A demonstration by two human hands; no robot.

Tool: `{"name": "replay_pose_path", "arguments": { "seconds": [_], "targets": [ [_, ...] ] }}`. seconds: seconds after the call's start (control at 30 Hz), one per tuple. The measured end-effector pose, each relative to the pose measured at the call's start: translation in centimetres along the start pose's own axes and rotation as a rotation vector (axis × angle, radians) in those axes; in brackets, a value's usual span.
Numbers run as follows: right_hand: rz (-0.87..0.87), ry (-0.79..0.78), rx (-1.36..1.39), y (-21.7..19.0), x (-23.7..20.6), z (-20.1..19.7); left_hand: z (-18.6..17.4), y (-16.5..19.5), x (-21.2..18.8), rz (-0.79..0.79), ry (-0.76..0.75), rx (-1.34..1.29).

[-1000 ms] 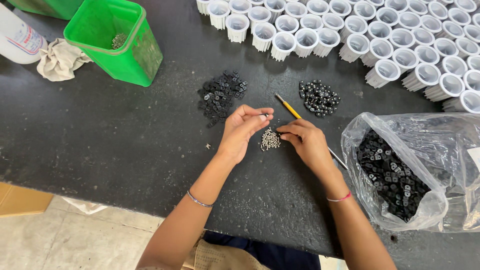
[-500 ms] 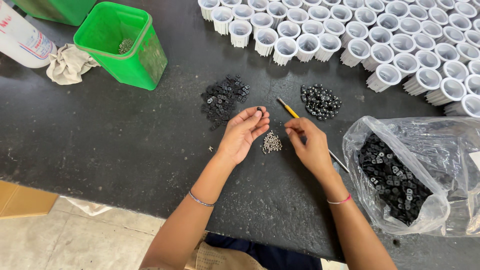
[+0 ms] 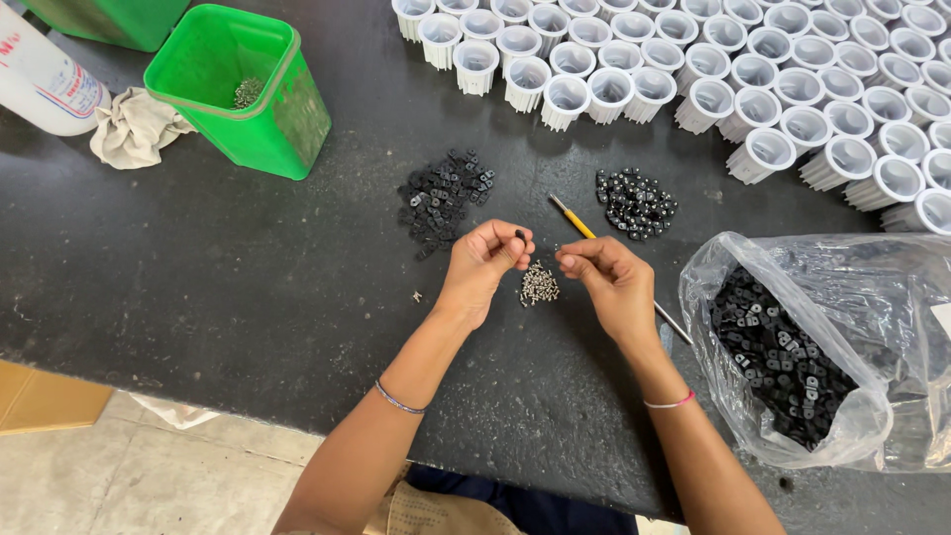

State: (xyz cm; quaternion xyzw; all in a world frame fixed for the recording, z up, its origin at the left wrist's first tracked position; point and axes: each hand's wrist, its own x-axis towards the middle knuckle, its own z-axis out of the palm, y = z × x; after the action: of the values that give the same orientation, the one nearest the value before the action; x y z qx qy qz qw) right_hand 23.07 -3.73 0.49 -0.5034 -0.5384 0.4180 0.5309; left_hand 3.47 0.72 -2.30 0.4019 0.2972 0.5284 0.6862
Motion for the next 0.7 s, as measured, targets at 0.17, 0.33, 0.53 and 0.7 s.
{"name": "replay_pose_path", "arguments": {
  "seconds": [0.17, 0.33, 0.53, 0.7],
  "targets": [
    [-0.008, -0.002, 0.123, -0.2, -0.3, 0.3, 0.3, 0.1, -0.1, -0.012, 0.049, 0.068],
    [-0.025, 0.01, 0.187, -0.5, -0.5, 0.6, 1.4, 0.1, -0.6, -0.021, 0.012, 0.145],
    [-0.176, 0.074, -0.007, -0.4, -0.7, 0.5, 2.7, 0.2, -1.5, -0.029, -0.032, 0.142],
    [-0.147, 0.07, 0.012, 0.1, -0.5, 0.3, 2.9, 0.5, -1.6, -0.046, -0.026, 0.132]
  ]
}}
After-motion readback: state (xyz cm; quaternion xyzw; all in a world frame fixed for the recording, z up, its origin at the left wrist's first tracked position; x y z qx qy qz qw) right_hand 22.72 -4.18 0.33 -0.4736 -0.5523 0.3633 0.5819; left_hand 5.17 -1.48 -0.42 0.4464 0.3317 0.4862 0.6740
